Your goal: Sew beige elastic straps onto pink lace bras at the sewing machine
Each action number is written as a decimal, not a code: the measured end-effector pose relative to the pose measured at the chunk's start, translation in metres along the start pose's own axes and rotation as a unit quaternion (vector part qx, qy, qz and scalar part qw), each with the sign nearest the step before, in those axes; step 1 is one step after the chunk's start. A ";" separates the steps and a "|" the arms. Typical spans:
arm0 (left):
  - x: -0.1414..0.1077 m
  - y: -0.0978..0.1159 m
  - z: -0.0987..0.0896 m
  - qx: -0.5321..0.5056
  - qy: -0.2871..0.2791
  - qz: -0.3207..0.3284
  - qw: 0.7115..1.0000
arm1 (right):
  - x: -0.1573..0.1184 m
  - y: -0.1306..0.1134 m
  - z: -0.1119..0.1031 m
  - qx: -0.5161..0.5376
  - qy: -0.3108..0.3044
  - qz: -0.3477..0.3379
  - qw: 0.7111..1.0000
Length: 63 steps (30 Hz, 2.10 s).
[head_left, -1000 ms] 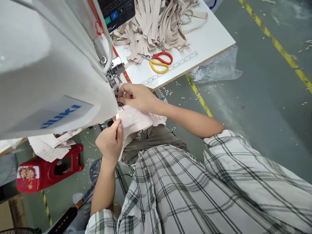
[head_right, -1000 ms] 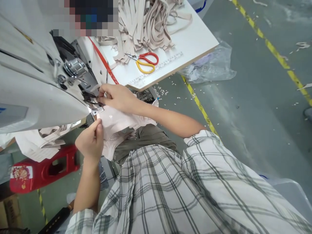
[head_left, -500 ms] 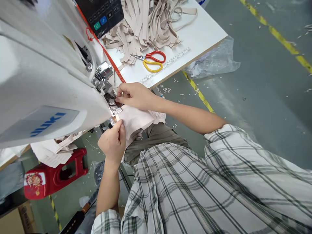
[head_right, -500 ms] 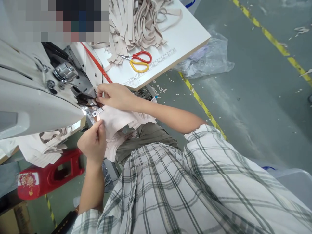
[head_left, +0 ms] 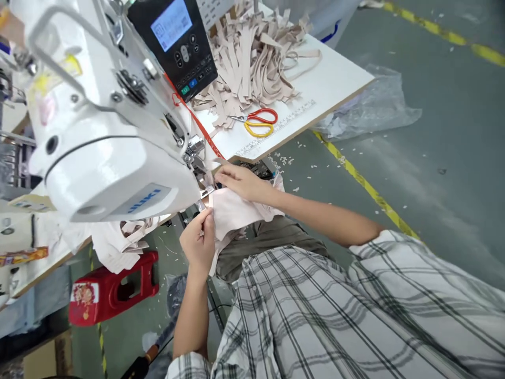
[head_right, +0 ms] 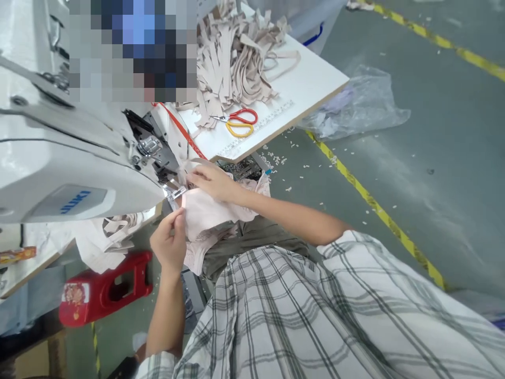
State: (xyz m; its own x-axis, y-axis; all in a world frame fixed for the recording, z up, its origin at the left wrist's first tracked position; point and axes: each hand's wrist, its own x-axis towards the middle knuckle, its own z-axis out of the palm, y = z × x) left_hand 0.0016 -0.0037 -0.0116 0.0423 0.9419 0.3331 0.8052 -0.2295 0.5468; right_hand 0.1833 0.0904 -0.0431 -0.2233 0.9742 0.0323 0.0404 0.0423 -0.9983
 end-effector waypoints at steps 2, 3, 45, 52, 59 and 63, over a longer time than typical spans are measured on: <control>-0.004 0.000 -0.005 -0.022 -0.013 -0.018 1.000 | -0.016 0.007 0.004 0.100 -0.016 0.039 0.994; -0.007 -0.001 -0.007 -0.030 -0.022 -0.027 0.999 | -0.024 0.010 0.005 0.146 -0.028 0.057 0.987; -0.041 -0.079 -0.012 -0.042 -0.215 -0.263 0.940 | -0.102 0.088 -0.129 -0.457 -0.428 0.080 0.775; -0.044 -0.002 0.089 -0.255 -0.419 -0.070 0.869 | -0.075 0.014 -0.081 -0.277 -0.441 -0.004 0.854; -0.057 -0.002 0.079 -0.346 -0.476 -0.142 0.796 | 0.116 0.003 -0.084 -0.472 0.038 0.075 0.878; -0.055 -0.003 0.058 -0.349 -0.380 -0.199 0.833 | 0.189 -0.009 -0.078 -0.490 0.072 0.104 0.862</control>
State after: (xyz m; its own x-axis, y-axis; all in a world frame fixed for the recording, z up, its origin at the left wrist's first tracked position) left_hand 0.0317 -0.0403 -0.0758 0.4306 0.7994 -0.4190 0.3156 0.3016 0.8997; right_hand 0.2163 0.2918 -0.0245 0.0086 0.9978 -0.0664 0.8850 -0.0385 -0.4640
